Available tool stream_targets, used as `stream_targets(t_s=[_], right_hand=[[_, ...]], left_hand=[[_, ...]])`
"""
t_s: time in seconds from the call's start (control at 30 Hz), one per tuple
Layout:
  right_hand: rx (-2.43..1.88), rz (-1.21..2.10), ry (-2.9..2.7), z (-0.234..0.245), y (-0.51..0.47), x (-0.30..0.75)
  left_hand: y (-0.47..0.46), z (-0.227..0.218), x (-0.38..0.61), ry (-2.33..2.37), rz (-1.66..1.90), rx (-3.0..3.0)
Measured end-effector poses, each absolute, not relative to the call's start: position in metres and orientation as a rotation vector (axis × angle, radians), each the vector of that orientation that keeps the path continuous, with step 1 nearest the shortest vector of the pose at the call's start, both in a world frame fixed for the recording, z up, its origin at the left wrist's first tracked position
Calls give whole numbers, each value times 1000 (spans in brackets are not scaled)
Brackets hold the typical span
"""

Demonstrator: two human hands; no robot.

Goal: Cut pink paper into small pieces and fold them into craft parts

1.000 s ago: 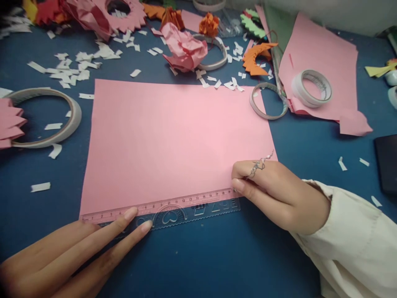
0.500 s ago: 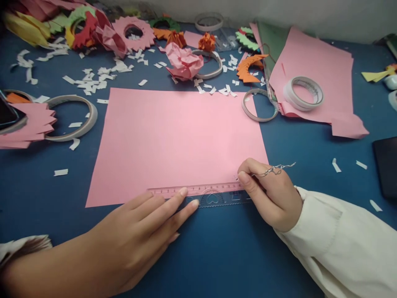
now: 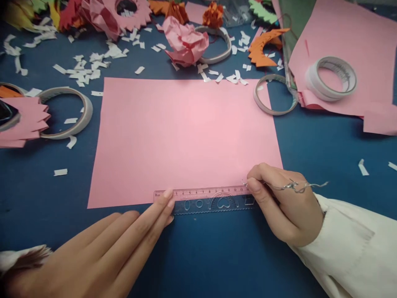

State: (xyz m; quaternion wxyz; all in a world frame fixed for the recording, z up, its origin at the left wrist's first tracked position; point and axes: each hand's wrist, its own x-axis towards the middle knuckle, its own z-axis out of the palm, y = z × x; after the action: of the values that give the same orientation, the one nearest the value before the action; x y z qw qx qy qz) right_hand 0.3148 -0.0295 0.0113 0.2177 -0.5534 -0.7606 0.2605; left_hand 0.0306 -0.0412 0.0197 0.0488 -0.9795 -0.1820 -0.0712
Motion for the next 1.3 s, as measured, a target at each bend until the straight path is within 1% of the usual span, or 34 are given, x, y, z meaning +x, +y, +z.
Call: stream_targets(t_s=[0.13, 0.43, 0.6, 0.8, 1.03, 1.1, 1.3], right_hand=[[-1507, 756, -2143, 12, -30, 316], [-1474, 642, -2230, 18, -31, 309], [-1484, 625, -2257, 19, -30, 309], [-1515, 599, -2243, 21, -32, 309], [-1376, 607, -2323, 17, -30, 315], [-1406, 573, -2323, 17, -29, 316], [-1469, 575, -2271, 17, -32, 312]], left_hand=[[-46, 21, 27, -594, -211, -2910], [-49, 19, 23, -601, -147, -2931], [-54, 13, 17, -687, -186, -2963], [-53, 13, 16, -633, -196, -2974], [-52, 12, 15, -740, -257, -3056], [-52, 12, 15, -770, -277, -3061], [-49, 16, 19, -616, -186, -2980]])
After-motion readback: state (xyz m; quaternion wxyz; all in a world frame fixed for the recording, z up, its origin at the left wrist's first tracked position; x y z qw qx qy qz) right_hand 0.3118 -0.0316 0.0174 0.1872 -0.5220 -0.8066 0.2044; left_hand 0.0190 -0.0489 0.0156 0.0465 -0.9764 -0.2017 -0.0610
